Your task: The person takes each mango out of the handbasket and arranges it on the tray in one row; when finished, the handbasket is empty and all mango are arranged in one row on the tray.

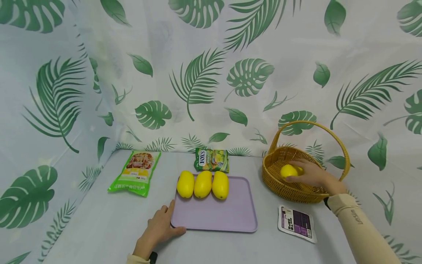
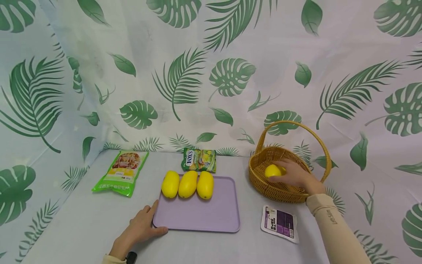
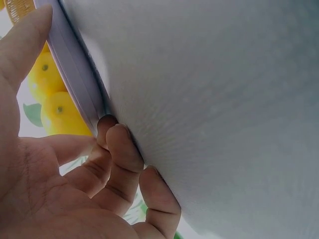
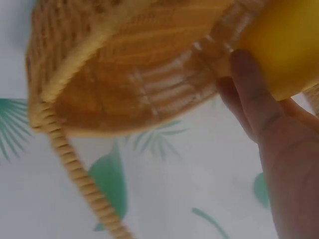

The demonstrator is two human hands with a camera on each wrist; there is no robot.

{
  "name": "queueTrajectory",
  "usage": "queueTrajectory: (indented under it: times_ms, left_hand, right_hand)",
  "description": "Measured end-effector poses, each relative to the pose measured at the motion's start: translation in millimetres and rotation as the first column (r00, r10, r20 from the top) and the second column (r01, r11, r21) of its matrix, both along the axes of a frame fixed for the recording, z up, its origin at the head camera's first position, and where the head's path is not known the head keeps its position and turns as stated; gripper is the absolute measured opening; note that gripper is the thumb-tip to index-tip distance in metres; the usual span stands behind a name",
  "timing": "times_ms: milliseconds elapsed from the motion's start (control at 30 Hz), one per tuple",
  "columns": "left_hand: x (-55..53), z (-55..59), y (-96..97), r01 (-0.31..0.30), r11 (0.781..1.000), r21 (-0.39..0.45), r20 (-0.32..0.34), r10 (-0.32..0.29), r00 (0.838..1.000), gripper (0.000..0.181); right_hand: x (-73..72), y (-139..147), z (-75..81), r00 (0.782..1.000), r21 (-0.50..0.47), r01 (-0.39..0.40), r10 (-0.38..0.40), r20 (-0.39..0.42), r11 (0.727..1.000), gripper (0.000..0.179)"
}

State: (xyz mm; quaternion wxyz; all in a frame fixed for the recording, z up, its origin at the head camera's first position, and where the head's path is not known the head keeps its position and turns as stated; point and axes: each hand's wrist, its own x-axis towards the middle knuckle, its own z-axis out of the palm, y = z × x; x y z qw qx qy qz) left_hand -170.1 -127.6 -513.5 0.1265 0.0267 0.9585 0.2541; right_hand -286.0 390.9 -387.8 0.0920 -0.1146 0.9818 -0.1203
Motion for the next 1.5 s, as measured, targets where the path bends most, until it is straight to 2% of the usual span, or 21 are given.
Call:
queueTrajectory:
  times_ms: [300, 600, 833, 1100, 1333, 1500]
  left_hand:
    - [0.3, -1.2, 0.2, -0.001, 1.000, -0.006, -0.002, 0.001, 1.000, 0.110]
    - [-1.0, -2.7, -0.9, 0.004, 1.000, -0.004, 0.000, -0.004, 1.000, 0.110]
    - [-0.4, 0.4, -0.8, -0.003, 1.000, 0.000, 0.003, 0.003, 1.000, 0.110]
    - [0.3, 0.3, -0.8, -0.004, 1.000, 0.004, 0.014, 0.004, 1.000, 0.110]
    - [-0.7, 0.1, -0.9, -0.005, 1.000, -0.003, 0.014, 0.006, 1.000, 0.111]
    - [-0.1, 0.1, -0.7, 0.001, 1.000, 0.006, 0.006, -0.001, 1.000, 0.111]
  right_hand:
    - [4.4, -33, 6.9, 0.991, -0.048, -0.120, 0.116, -0.070, 0.992, 0.081]
    - [4.2, -64, 6.4, 0.985, -0.085, -0.169, 0.164, -0.063, 0.982, 0.084]
    - [1.1, -90, 0.6, 0.971, -0.122, -0.237, 0.229, -0.071, 0.964, 0.080]
    - [0.0, -118, -25.4, 0.953, -0.160, -0.302, 0.297, -0.057, 0.940, 0.078]
    - [-3.0, -134, -52.2, 0.948, -0.192, -0.310, 0.318, 0.008, 0.931, 0.075]
    - [-4.8, -138, -65.8, 0.942, -0.213, -0.318, 0.333, 0.039, 0.924, 0.075]
